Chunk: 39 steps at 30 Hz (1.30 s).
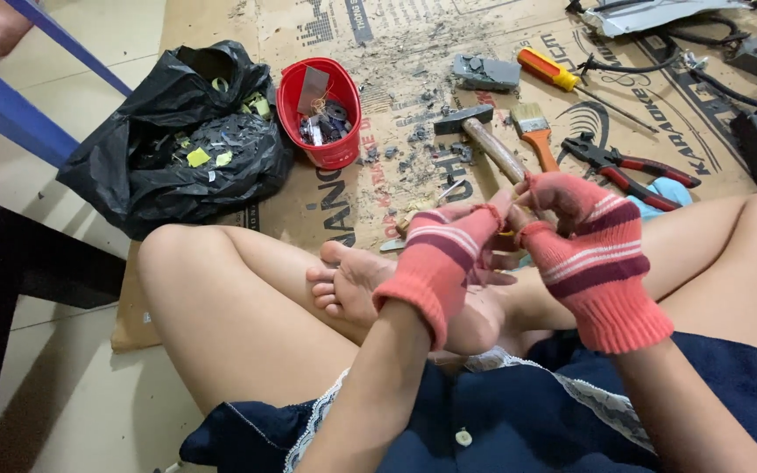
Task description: The person uses a hammer to strike components on a circuit board and manually manipulates small electronic parts while wearing gloves.
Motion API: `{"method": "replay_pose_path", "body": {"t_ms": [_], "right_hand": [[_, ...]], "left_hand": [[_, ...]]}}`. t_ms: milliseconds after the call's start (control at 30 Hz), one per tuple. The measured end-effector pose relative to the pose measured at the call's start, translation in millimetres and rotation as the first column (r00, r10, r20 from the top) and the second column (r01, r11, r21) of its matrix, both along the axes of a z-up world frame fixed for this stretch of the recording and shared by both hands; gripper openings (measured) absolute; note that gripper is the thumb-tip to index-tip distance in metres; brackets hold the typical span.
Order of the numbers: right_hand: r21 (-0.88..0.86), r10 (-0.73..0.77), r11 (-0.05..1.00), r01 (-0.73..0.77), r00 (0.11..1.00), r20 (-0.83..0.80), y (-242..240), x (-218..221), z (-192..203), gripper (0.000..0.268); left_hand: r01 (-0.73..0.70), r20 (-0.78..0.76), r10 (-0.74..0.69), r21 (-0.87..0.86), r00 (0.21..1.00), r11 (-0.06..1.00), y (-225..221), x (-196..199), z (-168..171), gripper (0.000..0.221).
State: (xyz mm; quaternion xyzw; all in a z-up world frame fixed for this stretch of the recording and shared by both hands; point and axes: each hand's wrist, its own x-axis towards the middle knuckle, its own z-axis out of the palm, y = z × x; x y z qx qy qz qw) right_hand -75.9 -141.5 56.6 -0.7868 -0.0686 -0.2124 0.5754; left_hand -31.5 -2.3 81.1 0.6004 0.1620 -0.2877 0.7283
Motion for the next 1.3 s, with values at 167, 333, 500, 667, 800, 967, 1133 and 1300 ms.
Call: {"method": "replay_pose_path", "body": {"t_ms": [167, 333, 500, 667, 800, 967, 1133, 1300], "right_hand": [[-0.036, -0.018, 0.999, 0.016, 0.999, -0.034, 7, -4, 9, 0.008], [-0.176, -0.125, 0.975, 0.133, 0.991, 0.056, 1, 4, -9, 0.01], [-0.239, -0.275, 0.922, 0.305, 0.95, 0.15, -68, 23, -48, 0.006], [0.082, -0.213, 0.968, 0.237, 0.949, -0.231, -25, -1, 4, 0.014], [0.262, -0.201, 0.919, 0.295, 0.921, -0.332, -9, 1, 7, 0.014], [0.294, -0.003, 0.952, 0.08, 0.967, -0.255, -3, 24, 6, 0.042], [0.061, -0.028, 0.997, 0.05, 0.948, -0.318, 27, 95, -5, 0.058], [-0.085, 0.072, 0.989, -0.118, 0.907, -0.416, 114, 195, -9, 0.032]], "left_hand": [[-0.075, -0.015, 0.073, -0.124, 0.997, 0.989, -9, 5, -18, 0.025], [-0.234, 0.049, 0.238, -0.085, 0.97, 0.969, -14, -5, -22, 0.036], [-0.177, 0.015, 0.245, -0.65, 0.969, 0.739, 23, 26, -67, 0.012], [0.066, 0.187, 0.154, -0.815, 0.97, 0.576, 54, -8, -37, 0.035], [0.044, 0.177, 0.167, -0.804, 0.97, 0.593, 52, -9, -33, 0.045], [0.101, 0.188, 0.165, -0.898, 0.968, 0.429, 60, 2, -56, 0.039], [-0.272, 0.013, 0.355, -0.618, 0.935, 0.738, 101, 71, -101, 0.036], [-0.468, -0.343, 0.32, -0.631, 0.883, 0.619, 165, 99, -163, 0.041]]}}
